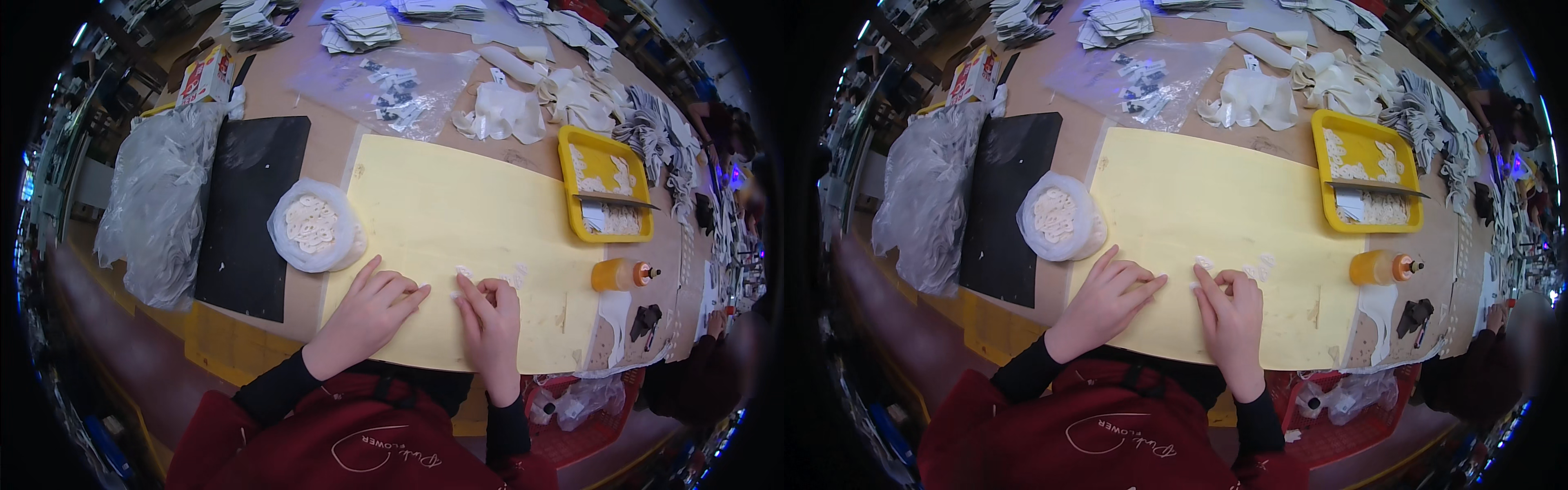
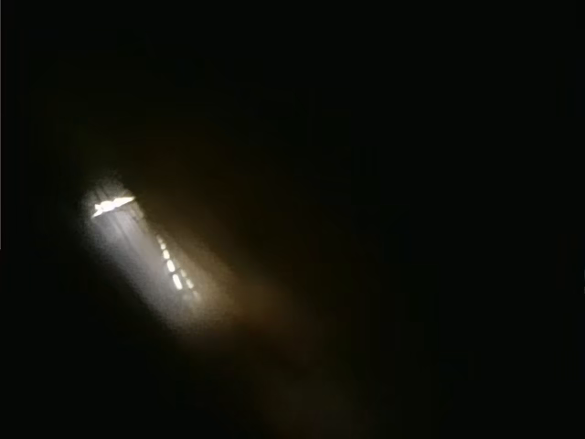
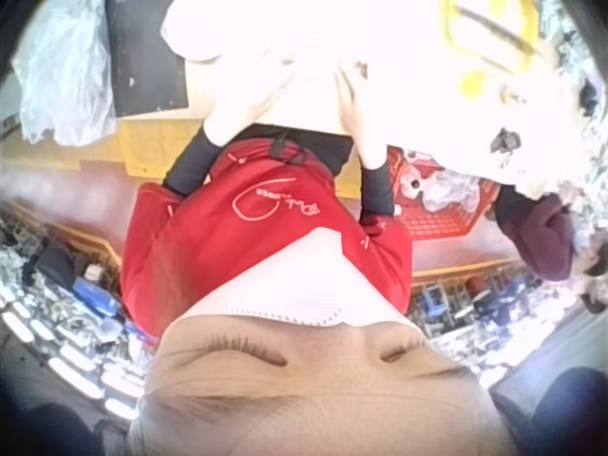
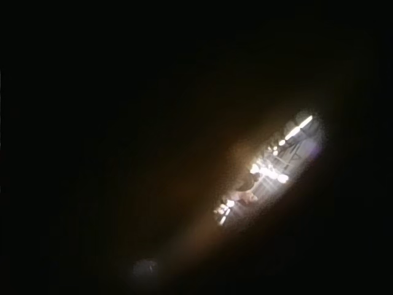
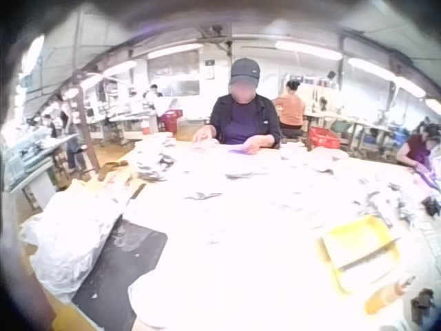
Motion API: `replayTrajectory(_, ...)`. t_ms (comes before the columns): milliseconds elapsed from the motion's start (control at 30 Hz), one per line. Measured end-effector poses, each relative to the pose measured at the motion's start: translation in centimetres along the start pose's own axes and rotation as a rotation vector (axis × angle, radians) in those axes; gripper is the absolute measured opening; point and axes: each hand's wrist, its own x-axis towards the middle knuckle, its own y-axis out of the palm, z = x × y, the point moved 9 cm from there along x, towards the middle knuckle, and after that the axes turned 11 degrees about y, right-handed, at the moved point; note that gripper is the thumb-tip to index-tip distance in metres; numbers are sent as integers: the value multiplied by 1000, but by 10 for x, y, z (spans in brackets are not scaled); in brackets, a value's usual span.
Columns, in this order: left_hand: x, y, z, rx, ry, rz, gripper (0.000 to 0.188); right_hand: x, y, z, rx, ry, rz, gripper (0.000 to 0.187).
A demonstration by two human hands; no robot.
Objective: The person repeatedly picks small white decorative pieces from a yellow tray and places them on a yellow cutting board, arranging them in small groups. The person also handles a plastic bag and a black scraper tool during the process.
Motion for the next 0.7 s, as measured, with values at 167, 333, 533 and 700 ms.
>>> replayTrajectory(167,12,-14,7,-6,87,-83,37,9,0,9,39,8,11,25)
replayTrajectory(333,15,-16,9,-44,88,-148,21,-7,1,-10,39,101,11,21)
replayTrajectory(533,2,-9,-6,-69,-43,-222,21,-5,0,-9,43,100,-8,22)
replayTrajectory(700,-42,13,-40,-1152,-237,-19,17,6,-52,-23,258,217,-143,20)
